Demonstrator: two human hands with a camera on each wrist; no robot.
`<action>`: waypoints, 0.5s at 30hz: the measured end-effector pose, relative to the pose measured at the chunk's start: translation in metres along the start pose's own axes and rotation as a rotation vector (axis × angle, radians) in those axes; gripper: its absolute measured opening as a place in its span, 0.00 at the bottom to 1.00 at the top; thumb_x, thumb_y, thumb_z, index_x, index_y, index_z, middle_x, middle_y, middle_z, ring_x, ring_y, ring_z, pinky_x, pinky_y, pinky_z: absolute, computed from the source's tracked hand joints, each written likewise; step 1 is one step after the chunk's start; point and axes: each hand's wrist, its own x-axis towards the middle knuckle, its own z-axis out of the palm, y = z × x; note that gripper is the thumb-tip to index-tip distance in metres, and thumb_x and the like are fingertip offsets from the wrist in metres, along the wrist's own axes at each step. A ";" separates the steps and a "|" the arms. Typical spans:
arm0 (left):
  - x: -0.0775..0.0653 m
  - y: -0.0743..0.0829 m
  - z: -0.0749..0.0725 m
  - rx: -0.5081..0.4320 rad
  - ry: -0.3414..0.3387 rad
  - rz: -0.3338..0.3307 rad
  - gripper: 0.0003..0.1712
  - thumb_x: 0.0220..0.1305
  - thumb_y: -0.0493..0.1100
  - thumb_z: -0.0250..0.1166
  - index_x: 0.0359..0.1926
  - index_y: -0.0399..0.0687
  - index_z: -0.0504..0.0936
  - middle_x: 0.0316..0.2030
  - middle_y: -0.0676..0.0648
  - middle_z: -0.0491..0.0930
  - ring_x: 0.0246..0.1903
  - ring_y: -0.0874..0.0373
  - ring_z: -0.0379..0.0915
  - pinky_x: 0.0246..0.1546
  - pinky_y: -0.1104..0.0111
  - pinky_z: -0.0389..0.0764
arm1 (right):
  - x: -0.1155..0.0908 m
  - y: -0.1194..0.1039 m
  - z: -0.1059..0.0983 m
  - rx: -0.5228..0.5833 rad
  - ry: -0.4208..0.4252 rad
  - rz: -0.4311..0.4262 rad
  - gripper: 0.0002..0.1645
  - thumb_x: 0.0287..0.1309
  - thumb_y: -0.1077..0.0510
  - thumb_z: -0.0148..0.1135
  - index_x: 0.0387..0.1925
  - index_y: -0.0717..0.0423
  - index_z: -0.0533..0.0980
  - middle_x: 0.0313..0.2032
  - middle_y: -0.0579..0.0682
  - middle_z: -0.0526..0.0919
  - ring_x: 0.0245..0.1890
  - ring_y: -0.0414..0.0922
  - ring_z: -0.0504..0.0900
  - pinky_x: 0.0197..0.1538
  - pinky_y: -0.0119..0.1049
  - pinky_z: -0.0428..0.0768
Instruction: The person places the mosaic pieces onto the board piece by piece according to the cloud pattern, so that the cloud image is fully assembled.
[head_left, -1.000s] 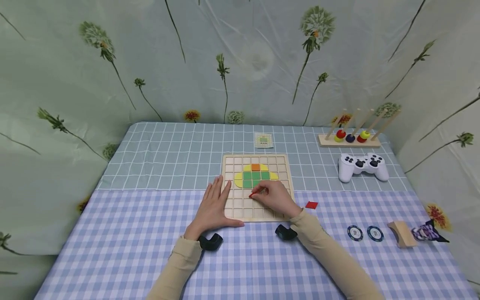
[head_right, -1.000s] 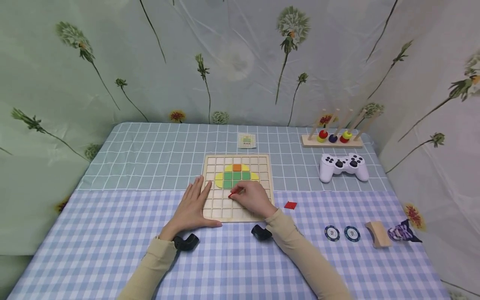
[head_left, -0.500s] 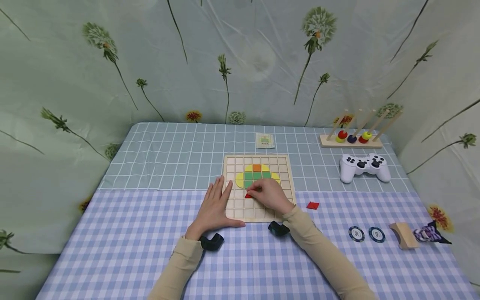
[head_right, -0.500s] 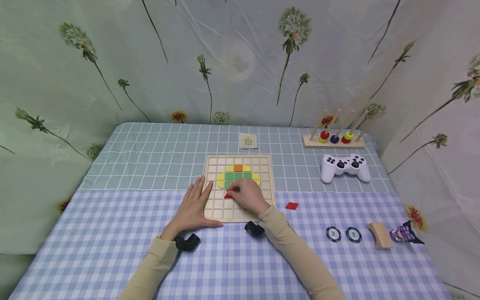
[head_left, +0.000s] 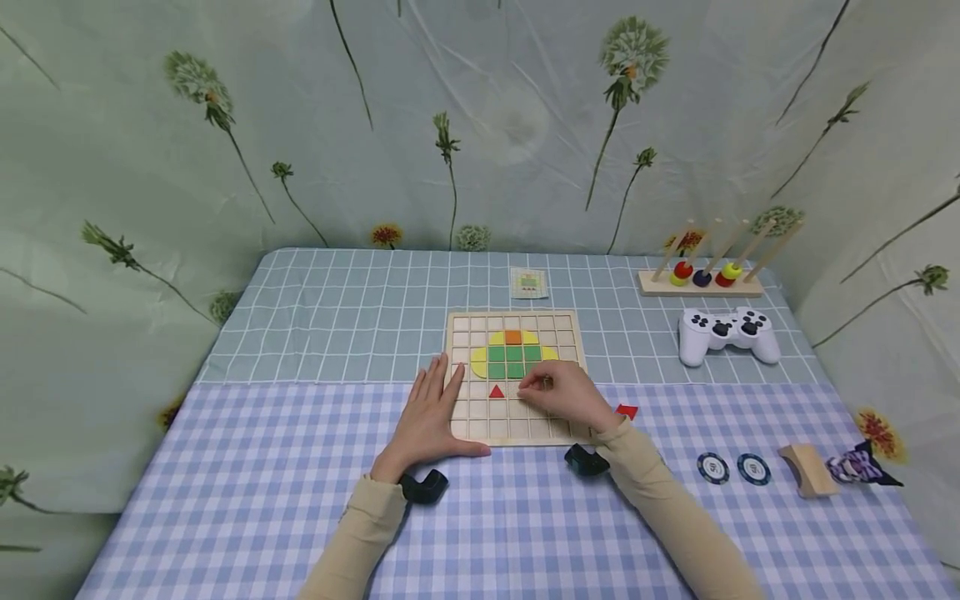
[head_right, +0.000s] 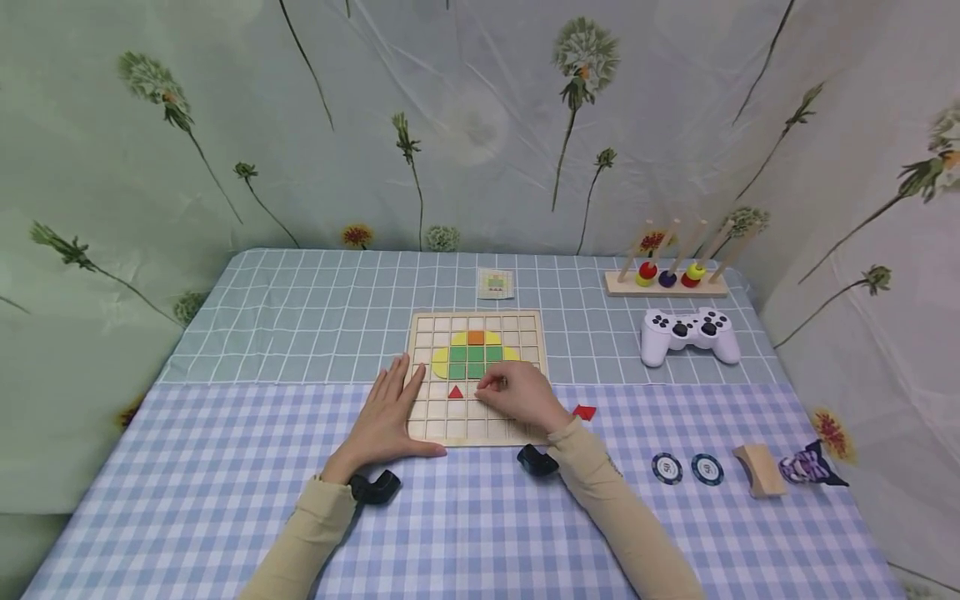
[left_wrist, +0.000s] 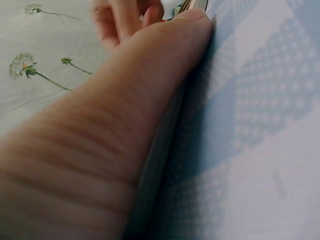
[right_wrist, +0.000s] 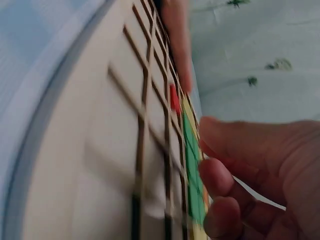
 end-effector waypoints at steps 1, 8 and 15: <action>0.000 0.000 0.000 -0.002 -0.003 -0.003 0.75 0.34 0.80 0.65 0.74 0.43 0.45 0.73 0.38 0.34 0.71 0.49 0.25 0.69 0.59 0.31 | -0.004 0.004 -0.006 -0.004 0.000 0.005 0.03 0.52 0.57 0.70 0.27 0.51 0.83 0.22 0.39 0.76 0.23 0.39 0.71 0.28 0.34 0.72; -0.001 0.000 0.001 0.015 -0.004 -0.002 0.75 0.35 0.80 0.65 0.74 0.43 0.45 0.73 0.38 0.33 0.71 0.48 0.24 0.69 0.58 0.31 | -0.033 0.033 -0.048 -0.080 0.030 0.117 0.04 0.54 0.56 0.69 0.30 0.53 0.83 0.22 0.42 0.76 0.18 0.41 0.70 0.20 0.33 0.69; 0.000 -0.001 0.003 0.025 0.006 0.010 0.75 0.34 0.80 0.65 0.74 0.43 0.45 0.73 0.37 0.34 0.71 0.47 0.25 0.69 0.58 0.31 | -0.055 0.050 -0.076 -0.166 0.001 0.223 0.09 0.52 0.56 0.71 0.33 0.57 0.83 0.27 0.45 0.78 0.22 0.42 0.69 0.23 0.35 0.68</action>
